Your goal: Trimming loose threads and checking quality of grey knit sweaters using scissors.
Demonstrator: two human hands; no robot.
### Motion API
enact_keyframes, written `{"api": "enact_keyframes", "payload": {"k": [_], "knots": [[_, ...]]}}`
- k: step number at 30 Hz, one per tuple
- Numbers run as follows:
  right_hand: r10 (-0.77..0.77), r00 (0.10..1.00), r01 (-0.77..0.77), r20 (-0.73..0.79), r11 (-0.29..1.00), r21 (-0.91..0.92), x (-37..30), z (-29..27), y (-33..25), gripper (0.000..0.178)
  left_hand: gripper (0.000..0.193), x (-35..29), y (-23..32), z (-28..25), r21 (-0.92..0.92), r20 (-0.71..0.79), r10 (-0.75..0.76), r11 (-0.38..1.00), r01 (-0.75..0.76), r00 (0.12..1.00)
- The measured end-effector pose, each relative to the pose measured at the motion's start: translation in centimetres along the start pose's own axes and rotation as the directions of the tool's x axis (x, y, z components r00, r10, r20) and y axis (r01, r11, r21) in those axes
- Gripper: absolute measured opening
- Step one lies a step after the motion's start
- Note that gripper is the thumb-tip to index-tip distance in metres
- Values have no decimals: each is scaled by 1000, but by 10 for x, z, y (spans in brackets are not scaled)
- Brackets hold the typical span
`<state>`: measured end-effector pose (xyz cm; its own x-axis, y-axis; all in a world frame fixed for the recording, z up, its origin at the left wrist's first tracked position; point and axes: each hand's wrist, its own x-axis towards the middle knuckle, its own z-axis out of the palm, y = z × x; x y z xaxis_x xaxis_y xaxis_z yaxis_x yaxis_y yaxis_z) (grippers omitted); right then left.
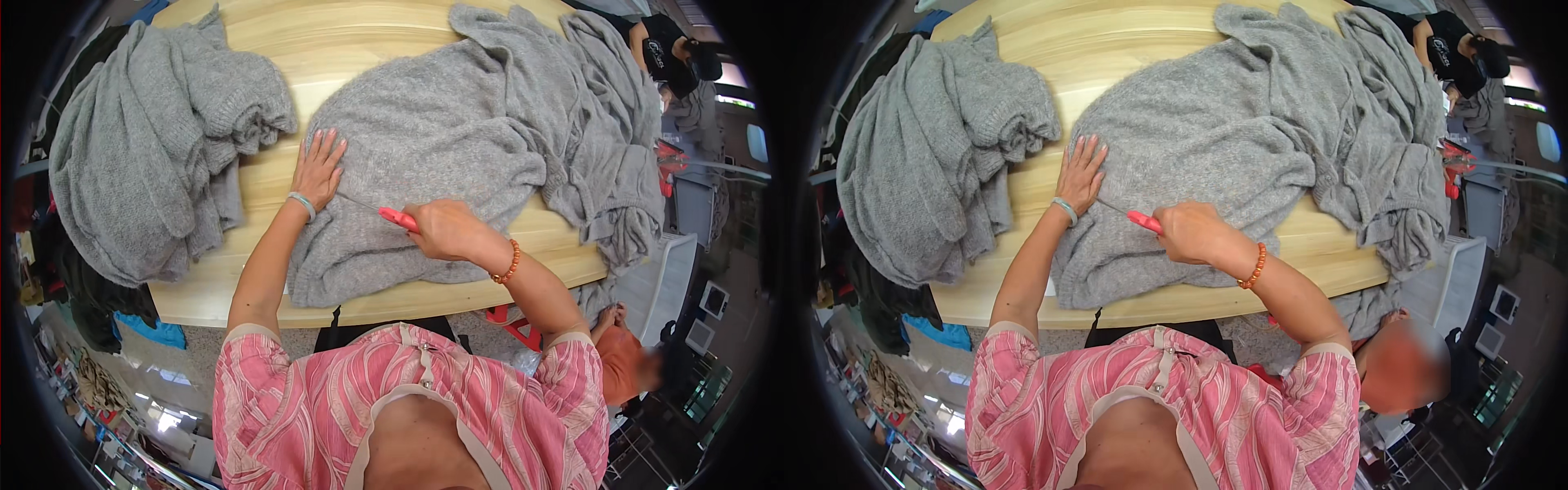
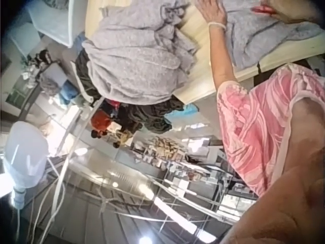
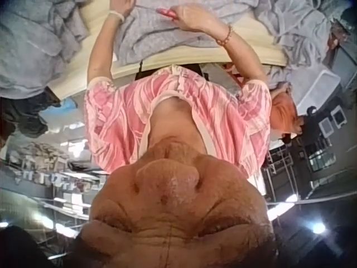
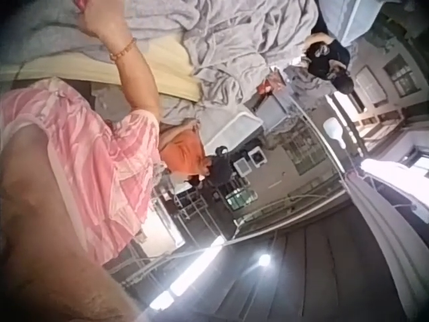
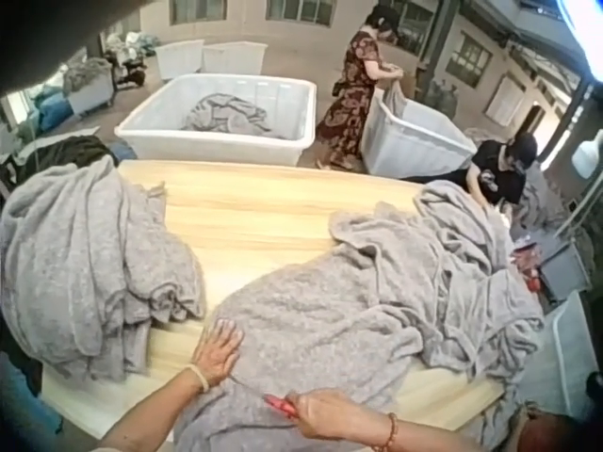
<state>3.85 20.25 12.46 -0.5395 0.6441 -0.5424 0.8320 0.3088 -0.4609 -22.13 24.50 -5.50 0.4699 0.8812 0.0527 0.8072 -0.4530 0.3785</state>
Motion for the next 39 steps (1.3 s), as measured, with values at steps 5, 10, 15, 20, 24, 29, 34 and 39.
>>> {"api": "enact_keyframes", "payload": {"k": [5,10,15,20,24,29,34,39], "knots": [[161,981,-156,-111,987,45,-6,3,10,20,55,-9,13,2,17,13,-14,1000,14,1000],[-38,998,37,59,999,20,-19,14,8,21,53,-19,17,3,22,75,-39,999,37,996],[233,873,-180,-429,970,161,-61,41,42,37,52,-62,53,-38,-126,-302,-160,984,127,940],[181,784,-206,-593,978,27,-75,105,70,43,55,-175,100,-41,-97,73,-326,938,332,943],[283,844,-305,-456,952,27,-60,108,105,39,50,-209,108,-26,0,303,-502,850,527,810],[234,892,-248,-386,969,16,-60,29,125,30,28,-128,130,-144,-541,775,-219,258,801,593],[126,357,-382,-926,924,-22,-43,-139,148,35,42,-3,88,-191,-992,66,-420,-126,14,905],[122,540,-206,-833,978,10,-77,-116,94,44,59,3,0,-96,-796,176,-721,297,528,670]]}}
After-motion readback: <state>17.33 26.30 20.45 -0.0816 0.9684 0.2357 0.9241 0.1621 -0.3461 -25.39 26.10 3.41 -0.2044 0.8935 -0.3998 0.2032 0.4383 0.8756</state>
